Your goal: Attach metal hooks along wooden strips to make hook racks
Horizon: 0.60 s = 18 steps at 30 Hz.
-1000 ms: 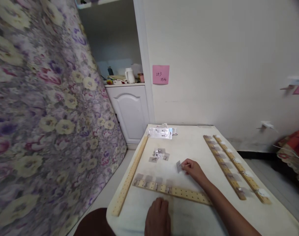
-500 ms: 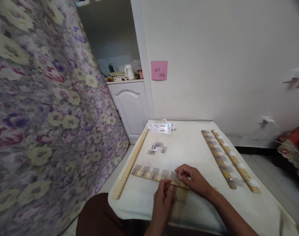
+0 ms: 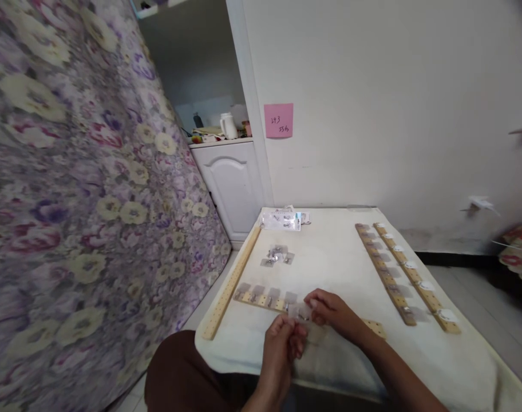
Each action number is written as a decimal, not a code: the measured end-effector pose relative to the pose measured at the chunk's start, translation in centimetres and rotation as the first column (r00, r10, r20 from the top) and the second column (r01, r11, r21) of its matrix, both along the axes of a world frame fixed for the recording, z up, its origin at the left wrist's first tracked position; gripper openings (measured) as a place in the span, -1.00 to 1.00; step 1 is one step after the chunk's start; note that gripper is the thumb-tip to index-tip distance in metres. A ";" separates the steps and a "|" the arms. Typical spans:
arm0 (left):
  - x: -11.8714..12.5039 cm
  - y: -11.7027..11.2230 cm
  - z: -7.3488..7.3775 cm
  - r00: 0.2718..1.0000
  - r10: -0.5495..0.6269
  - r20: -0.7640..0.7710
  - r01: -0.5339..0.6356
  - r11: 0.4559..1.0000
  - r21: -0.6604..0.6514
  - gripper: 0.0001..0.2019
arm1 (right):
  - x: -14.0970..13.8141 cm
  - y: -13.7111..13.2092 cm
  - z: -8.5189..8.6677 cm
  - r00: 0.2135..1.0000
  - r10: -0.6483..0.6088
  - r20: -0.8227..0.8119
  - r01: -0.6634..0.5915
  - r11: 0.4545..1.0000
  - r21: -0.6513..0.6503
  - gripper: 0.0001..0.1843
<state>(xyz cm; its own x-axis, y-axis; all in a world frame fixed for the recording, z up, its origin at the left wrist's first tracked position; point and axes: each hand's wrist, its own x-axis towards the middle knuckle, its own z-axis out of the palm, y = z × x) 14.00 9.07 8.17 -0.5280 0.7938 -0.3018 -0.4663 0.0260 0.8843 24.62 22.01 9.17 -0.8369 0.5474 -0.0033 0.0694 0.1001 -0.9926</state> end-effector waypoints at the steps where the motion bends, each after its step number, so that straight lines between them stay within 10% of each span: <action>1: 0.0 0.0 0.0 1.000 0.007 -0.002 -0.007 1.000 0.005 -0.67 | 0.0 0.0 -0.3 1.000 0.019 0.016 -0.018 0.998 -0.063 -0.74; 11: -0.4 -0.1 -0.4 0.985 -0.057 -0.164 0.052 0.998 -0.032 -0.67 | -0.1 -0.5 -0.5 1.000 0.018 -0.017 -0.022 0.974 -0.223 -0.70; 15: -0.5 -0.3 -0.3 0.978 -0.068 -0.199 0.060 0.997 -0.046 -0.66 | -0.2 -1.1 0.3 0.995 -0.102 0.007 0.101 0.989 0.110 -0.85; 18: -0.1 -0.2 -0.7 0.956 -0.042 -0.289 0.034 0.999 -0.034 -0.38 | -0.2 -1.8 1.0 0.977 -0.206 0.059 0.154 0.866 0.476 -0.91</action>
